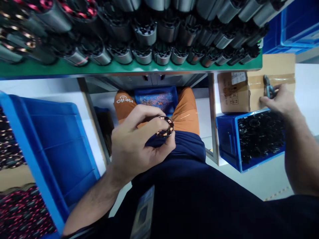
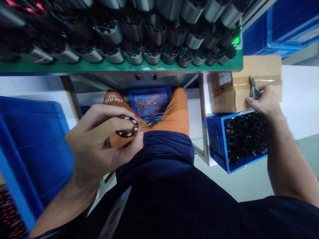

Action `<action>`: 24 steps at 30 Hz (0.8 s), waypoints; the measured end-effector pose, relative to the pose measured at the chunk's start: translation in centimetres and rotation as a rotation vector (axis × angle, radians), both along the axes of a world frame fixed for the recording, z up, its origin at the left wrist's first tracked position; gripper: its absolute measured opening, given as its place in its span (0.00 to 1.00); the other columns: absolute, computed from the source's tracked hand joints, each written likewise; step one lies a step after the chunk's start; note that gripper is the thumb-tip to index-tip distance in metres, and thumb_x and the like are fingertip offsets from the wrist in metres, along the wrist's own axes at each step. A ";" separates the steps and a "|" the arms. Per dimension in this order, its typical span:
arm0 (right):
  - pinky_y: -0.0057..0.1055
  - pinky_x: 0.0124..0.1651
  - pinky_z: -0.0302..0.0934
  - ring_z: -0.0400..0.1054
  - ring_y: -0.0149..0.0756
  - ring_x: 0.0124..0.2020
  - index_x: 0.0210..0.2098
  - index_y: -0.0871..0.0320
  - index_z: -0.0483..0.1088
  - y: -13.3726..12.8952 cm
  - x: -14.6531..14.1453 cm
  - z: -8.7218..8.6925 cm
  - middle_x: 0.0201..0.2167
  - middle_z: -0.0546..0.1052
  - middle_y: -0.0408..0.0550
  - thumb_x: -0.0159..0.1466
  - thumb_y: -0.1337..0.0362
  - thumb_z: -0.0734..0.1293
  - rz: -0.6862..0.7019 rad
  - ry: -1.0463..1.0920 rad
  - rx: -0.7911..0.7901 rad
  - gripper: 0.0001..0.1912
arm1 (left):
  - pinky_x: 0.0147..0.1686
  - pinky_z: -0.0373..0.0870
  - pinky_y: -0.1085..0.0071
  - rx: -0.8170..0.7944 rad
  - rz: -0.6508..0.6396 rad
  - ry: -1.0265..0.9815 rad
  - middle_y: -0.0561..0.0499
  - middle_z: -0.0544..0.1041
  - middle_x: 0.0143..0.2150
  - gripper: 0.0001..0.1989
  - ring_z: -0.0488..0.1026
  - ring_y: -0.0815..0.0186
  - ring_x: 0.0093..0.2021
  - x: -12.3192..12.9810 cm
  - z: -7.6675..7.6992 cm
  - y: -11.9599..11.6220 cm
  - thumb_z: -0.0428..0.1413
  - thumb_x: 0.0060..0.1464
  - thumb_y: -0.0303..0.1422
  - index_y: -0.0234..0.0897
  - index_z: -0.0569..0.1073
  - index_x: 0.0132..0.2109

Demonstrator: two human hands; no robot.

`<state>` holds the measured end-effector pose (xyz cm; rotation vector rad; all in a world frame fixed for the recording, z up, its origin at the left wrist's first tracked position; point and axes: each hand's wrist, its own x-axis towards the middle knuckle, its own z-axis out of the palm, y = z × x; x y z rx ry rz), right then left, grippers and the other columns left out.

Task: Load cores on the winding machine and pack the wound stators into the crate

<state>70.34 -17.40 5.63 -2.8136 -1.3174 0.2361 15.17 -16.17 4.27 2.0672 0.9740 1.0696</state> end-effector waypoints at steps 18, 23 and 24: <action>0.52 0.65 0.81 0.83 0.50 0.57 0.81 0.30 0.74 -5.7 -32.4 -3.2 0.60 0.86 0.46 0.78 0.66 0.68 0.725 1.202 0.102 0.36 | 0.39 0.85 0.61 0.066 0.327 0.057 0.53 0.89 0.48 0.13 0.87 0.63 0.43 -3.2 -1.9 -1.7 0.76 0.72 0.39 0.47 0.80 0.42; 0.57 0.73 0.78 0.82 0.54 0.63 0.81 0.36 0.75 -4.7 -32.9 -3.1 0.69 0.84 0.51 0.78 0.66 0.68 0.752 1.175 0.062 0.35 | 0.36 0.84 0.63 0.078 0.354 0.052 0.53 0.89 0.48 0.12 0.87 0.63 0.42 -4.0 -2.4 -1.8 0.76 0.72 0.39 0.48 0.80 0.43; 0.57 0.73 0.79 0.82 0.54 0.63 0.81 0.37 0.75 -4.6 -33.0 -3.0 0.69 0.84 0.51 0.78 0.65 0.69 0.752 1.170 0.061 0.35 | 0.36 0.84 0.64 0.072 0.357 0.046 0.52 0.89 0.48 0.12 0.87 0.63 0.42 -4.0 -2.5 -1.8 0.75 0.72 0.38 0.48 0.80 0.43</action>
